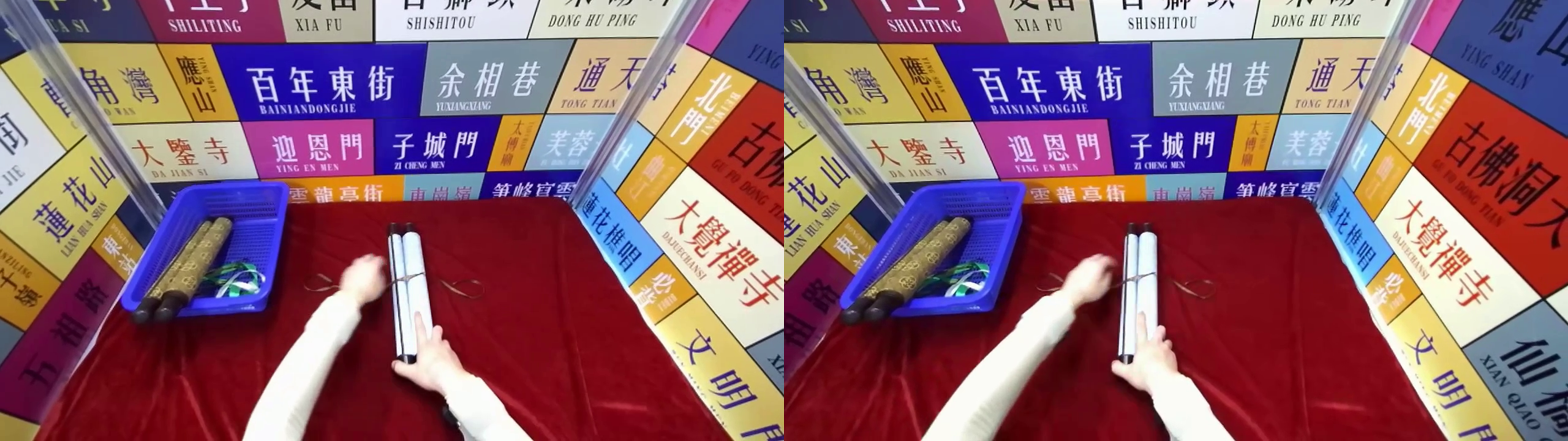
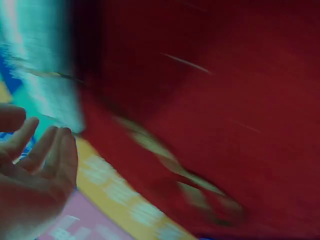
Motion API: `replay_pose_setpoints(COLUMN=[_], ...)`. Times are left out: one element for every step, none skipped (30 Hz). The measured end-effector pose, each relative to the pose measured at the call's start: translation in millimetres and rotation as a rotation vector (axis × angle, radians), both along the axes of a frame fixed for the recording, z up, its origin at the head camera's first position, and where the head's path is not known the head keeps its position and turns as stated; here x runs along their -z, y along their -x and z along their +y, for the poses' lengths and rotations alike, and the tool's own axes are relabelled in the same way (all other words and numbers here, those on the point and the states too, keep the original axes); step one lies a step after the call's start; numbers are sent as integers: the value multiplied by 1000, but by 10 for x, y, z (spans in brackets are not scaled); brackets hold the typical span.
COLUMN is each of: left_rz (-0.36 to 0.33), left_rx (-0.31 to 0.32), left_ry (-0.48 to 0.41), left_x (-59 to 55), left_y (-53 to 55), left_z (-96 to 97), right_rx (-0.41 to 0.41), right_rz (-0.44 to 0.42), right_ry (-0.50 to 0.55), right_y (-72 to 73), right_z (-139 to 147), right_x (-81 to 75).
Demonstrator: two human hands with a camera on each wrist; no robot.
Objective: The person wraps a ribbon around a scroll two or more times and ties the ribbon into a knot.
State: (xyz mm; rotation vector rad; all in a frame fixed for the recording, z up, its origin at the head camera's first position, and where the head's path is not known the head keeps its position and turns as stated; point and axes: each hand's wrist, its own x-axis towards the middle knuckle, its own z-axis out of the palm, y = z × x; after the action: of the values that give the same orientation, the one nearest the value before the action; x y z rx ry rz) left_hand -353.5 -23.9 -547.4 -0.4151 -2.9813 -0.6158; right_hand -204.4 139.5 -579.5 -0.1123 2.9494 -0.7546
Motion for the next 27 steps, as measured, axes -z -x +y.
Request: replay_pose_setpoints(left_rz=[17,60,61,71,80,78,73,72,50,59,68,65,65,64,62,55,47,35,29,24,19,12,2,-6,-13,-13,-17], left_rx=[-33,-55,-75,-87,-100,-105,-106,-104,-102,-98,-91,-87,-88,-93,-104,-118,-138,-160,-184,-207,-227,-240,-249,-254,-254,-252,-250], left_ry=[24,54,70,77,79,74,70,63,51,42,39,37,36,36,35,40,47,52,57,62,62,67,63,59,56,54,48], left_x=[73,215,273,319,356,382,397,407,343,350,362,370,370,369,369,368,366,364,362,363,363,363,363,363,364,367,368], left_y=[-13,4,-19,-47,-73,-95,-118,-136,-182,-191,-191,-192,-187,-181,-175,-173,-173,-174,-175,-177,-181,-186,-191,-196,-199,-203,-205], left_z=[-128,-265,-377,-476,-554,-622,-682,-734,-759,-795,-828,-858,-878,-895,-912,-928,-945,-961,-977,-991,-1004,-1016,-1026,-1033,-1039,-1043,-1046], right_rx=[2,1,-2,-7,-14,-22,-31,-39,-46,-56,-64,-73,-79,-84,-88,-84,-71,-55,-32,-11,6,22,33,45,58,70,84], right_rz=[-10,-16,-24,-32,-44,-59,-79,-101,-125,-148,-170,-186,-194,-193,-184,-171,-153,-140,-126,-115,-106,-102,-100,-99,-98,-99,-105], right_ry=[-1,1,2,5,7,15,23,33,41,47,48,53,54,50,43,37,30,22,11,-5,-23,-44,-66,-87,-107,-129,-147], right_y=[-5,-8,-8,-8,-8,-6,-2,5,13,26,41,59,90,126,167,214,266,324,385,445,502,557,608,652,690,723,751], right_z=[-2,-2,3,10,20,32,45,60,77,98,122,144,168,192,210,221,219,207,187,160,126,87,49,12,-24,-57,-86], right_x=[3,4,4,-1,-11,-25,-45,-72,-106,-144,-183,-226,-273,-317,-357,-385,-405,-417,-418,-409,-396,-375,-352,-331,-311,-294,-285])
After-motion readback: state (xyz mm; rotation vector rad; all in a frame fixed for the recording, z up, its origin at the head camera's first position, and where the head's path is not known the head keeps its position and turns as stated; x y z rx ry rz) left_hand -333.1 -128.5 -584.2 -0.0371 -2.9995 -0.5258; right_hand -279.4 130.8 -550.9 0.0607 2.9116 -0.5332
